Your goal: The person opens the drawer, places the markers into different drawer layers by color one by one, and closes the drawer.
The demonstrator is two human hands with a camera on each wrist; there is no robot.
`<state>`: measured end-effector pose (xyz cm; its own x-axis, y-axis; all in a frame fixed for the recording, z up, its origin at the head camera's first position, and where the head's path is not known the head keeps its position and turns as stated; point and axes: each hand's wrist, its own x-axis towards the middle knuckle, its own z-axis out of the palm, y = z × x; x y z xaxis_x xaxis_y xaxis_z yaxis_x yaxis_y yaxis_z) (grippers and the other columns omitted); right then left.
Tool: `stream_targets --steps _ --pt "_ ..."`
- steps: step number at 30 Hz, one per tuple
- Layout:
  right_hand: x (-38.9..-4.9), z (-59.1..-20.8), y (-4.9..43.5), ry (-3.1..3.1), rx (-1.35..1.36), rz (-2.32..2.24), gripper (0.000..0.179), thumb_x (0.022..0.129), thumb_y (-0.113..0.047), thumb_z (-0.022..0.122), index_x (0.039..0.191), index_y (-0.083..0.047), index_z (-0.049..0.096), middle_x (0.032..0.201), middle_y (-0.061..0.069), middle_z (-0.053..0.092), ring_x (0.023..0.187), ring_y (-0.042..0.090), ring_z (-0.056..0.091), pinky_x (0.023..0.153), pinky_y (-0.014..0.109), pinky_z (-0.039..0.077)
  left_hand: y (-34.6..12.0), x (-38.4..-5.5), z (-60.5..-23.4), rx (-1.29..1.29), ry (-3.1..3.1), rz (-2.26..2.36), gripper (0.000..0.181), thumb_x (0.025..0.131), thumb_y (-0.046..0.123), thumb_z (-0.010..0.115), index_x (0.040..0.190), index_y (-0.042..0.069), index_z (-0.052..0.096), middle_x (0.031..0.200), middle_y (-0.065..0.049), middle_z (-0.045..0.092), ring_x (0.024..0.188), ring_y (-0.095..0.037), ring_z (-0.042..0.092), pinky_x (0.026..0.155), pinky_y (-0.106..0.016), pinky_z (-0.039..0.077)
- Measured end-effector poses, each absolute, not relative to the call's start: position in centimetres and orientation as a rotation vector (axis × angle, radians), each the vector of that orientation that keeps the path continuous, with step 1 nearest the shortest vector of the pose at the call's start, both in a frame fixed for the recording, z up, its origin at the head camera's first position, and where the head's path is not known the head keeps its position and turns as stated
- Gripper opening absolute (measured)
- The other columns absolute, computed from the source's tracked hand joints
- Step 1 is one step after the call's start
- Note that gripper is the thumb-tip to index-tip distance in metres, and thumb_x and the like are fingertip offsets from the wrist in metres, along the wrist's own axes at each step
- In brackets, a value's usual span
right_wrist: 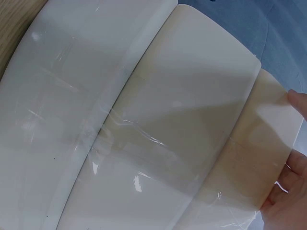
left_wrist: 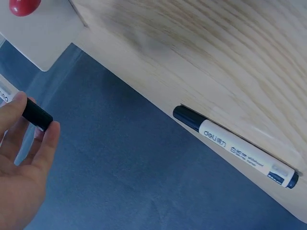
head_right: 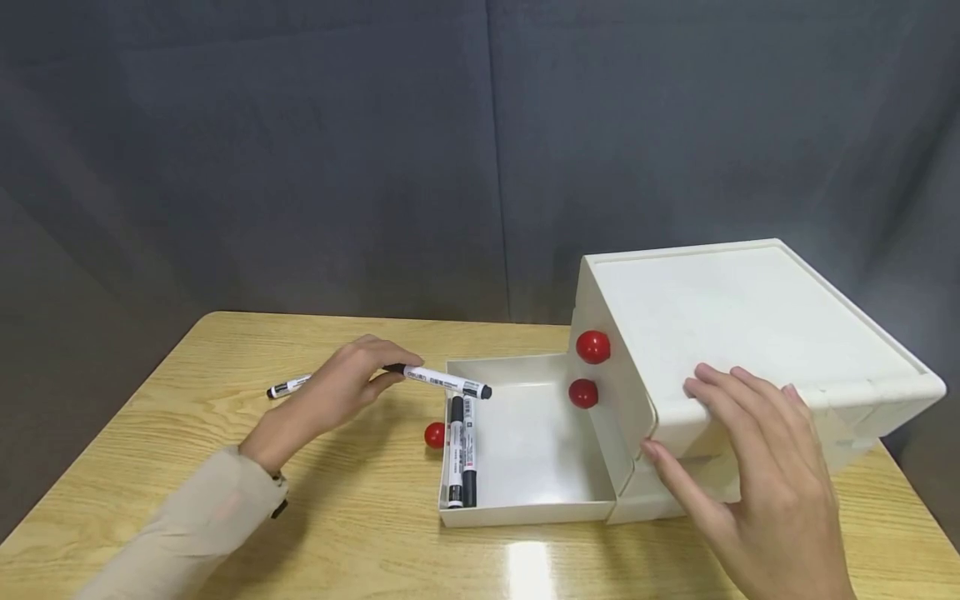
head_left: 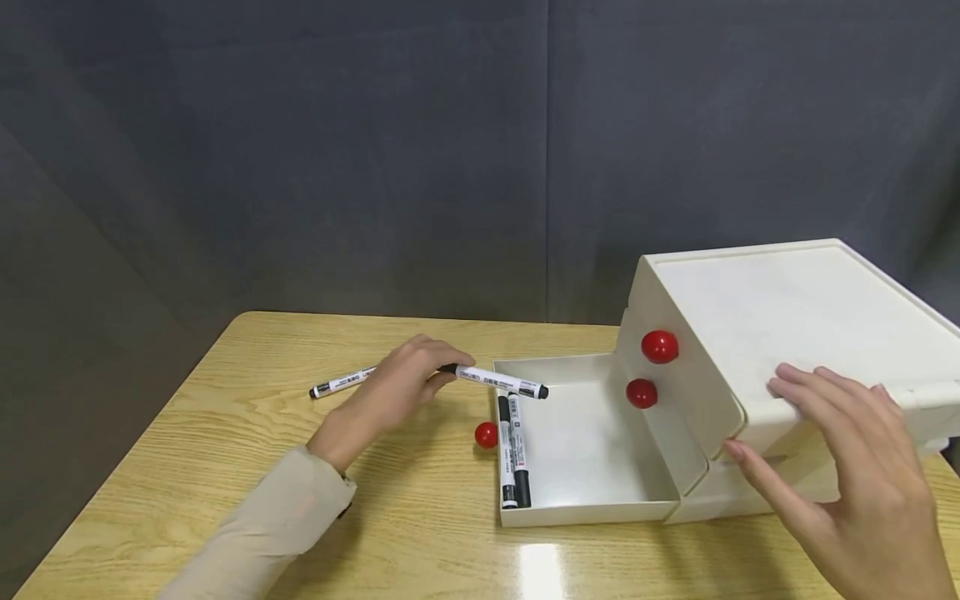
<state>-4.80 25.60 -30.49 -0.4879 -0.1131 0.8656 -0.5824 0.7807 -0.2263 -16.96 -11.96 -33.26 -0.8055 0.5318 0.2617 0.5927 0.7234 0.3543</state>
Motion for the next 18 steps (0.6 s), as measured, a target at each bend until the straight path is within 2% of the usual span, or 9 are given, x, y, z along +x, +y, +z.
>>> stream_targets --steps 8,18 --pt "-4.8 -30.4 25.5 -2.019 0.515 0.627 0.075 0.09 -0.063 0.061 0.105 0.01 0.068 0.117 0.022 0.068 0.132 0.005 0.05 0.12 0.031 0.028 -10.9 -17.1 -33.1 -0.918 -2.794 -0.624 0.027 0.087 0.001 0.073 0.111 0.015 0.075 0.111 0.002 0.074 0.111 -0.019 0.064 0.097 -0.035 0.054" --pt "-4.8 -30.4 25.6 -2.021 0.509 0.617 0.075 0.09 -0.063 0.06 0.104 0.01 0.068 0.115 0.023 0.068 0.131 0.005 0.05 0.12 0.031 0.029 -9.6 -17.5 -33.1 -0.959 -2.779 -0.626 0.028 0.087 -0.001 0.072 0.111 0.014 0.074 0.114 0.001 0.073 0.114 -0.019 0.063 0.099 -0.035 0.053"
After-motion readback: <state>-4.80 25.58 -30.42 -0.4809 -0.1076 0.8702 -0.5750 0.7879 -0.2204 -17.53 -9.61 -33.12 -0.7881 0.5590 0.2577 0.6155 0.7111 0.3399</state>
